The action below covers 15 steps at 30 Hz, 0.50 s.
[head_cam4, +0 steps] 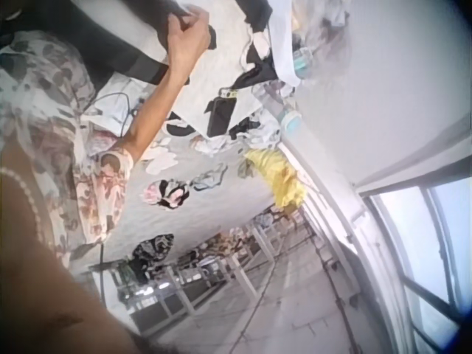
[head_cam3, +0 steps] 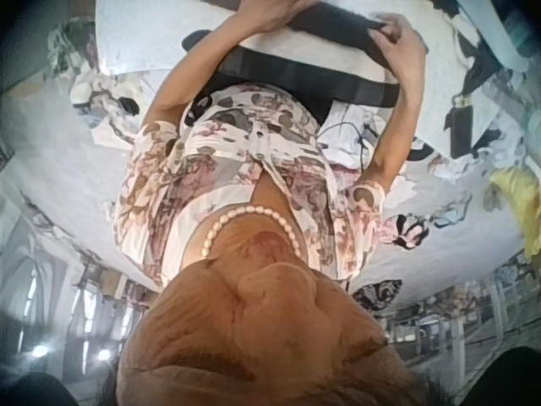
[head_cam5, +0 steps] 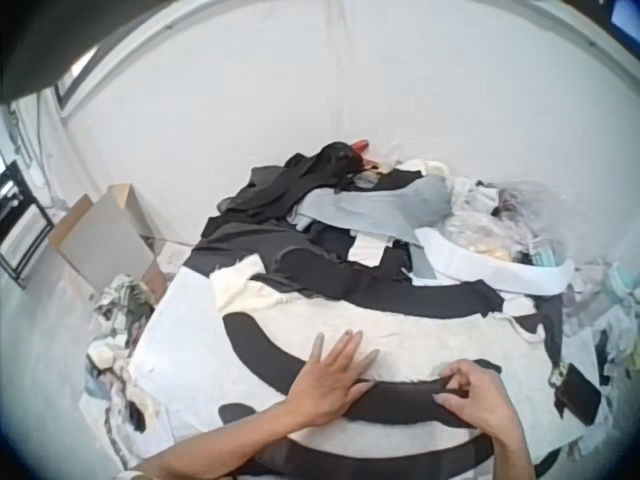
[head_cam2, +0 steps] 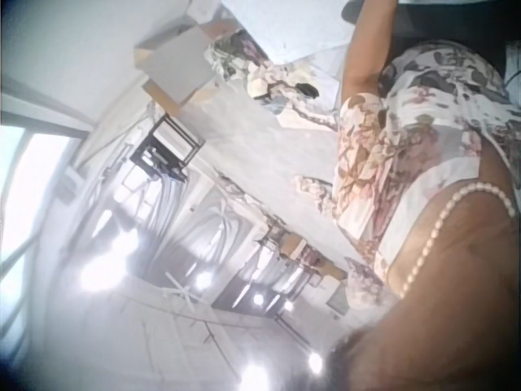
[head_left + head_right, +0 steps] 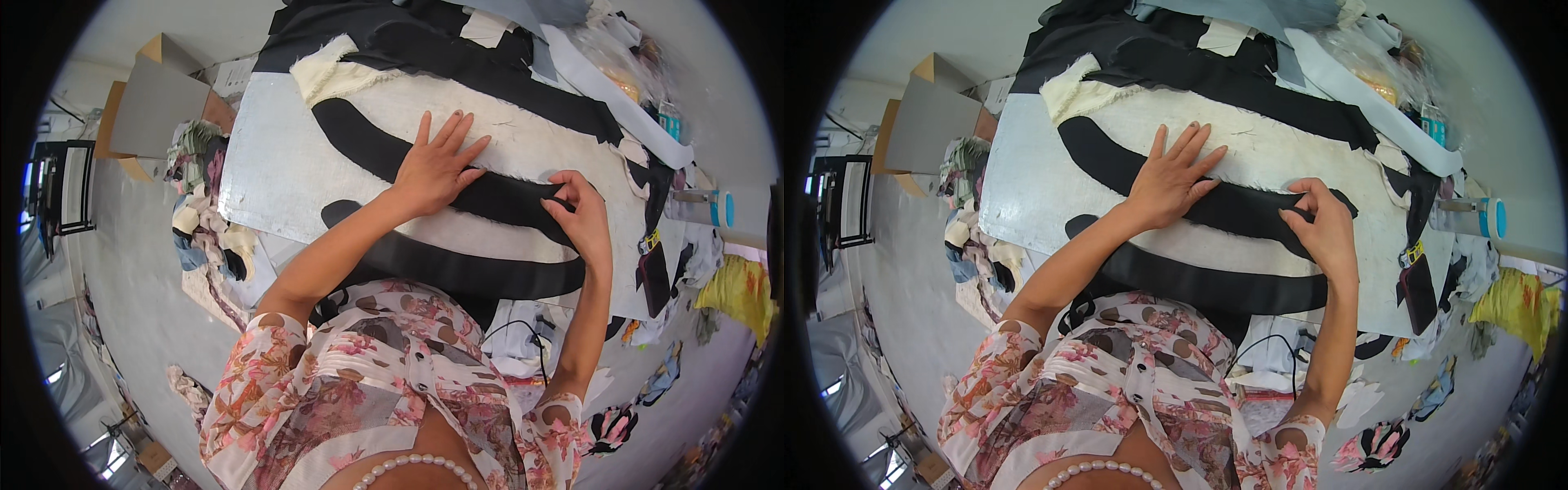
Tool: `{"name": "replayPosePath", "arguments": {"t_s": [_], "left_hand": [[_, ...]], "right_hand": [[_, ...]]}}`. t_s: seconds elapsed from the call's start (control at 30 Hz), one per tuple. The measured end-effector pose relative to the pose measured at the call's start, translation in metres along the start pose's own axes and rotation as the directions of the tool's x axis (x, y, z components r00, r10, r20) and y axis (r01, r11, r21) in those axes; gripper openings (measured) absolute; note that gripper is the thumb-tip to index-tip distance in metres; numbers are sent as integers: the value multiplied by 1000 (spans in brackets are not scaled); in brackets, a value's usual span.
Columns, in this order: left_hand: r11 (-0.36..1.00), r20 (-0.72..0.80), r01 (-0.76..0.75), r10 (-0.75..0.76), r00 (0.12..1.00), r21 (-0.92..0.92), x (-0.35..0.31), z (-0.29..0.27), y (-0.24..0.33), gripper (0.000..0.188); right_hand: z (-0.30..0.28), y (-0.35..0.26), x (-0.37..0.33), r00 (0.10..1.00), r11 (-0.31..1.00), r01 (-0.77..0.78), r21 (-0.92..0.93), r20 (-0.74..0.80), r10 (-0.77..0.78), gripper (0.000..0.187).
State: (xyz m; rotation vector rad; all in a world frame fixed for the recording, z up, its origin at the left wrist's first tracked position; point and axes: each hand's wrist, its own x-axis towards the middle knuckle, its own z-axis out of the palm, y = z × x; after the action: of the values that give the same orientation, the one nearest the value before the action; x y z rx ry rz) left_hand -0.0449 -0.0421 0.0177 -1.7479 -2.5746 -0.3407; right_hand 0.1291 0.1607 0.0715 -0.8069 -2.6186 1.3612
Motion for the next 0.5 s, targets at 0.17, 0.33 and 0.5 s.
{"name": "replayPosePath", "arguments": {"t_s": [0.17, 0.33, 0.5], "left_hand": [[1000, -12, -5, 5, 1000, -19, 0, 2, -1, 52], [1000, -33, -17, 18, 999, 23, 3, -3, 6, 56], [964, -112, -201, 184, 977, -175, 30, 19, 56, 63]], "right_hand": [[11, 14, 8, 997, 984, 24, -174, -63, -36, 35], [16, 10, 8, 994, 959, 49, -280, -83, -75, 39], [15, 13, 8, 994, 954, 53, -294, -78, -79, 40]]}}
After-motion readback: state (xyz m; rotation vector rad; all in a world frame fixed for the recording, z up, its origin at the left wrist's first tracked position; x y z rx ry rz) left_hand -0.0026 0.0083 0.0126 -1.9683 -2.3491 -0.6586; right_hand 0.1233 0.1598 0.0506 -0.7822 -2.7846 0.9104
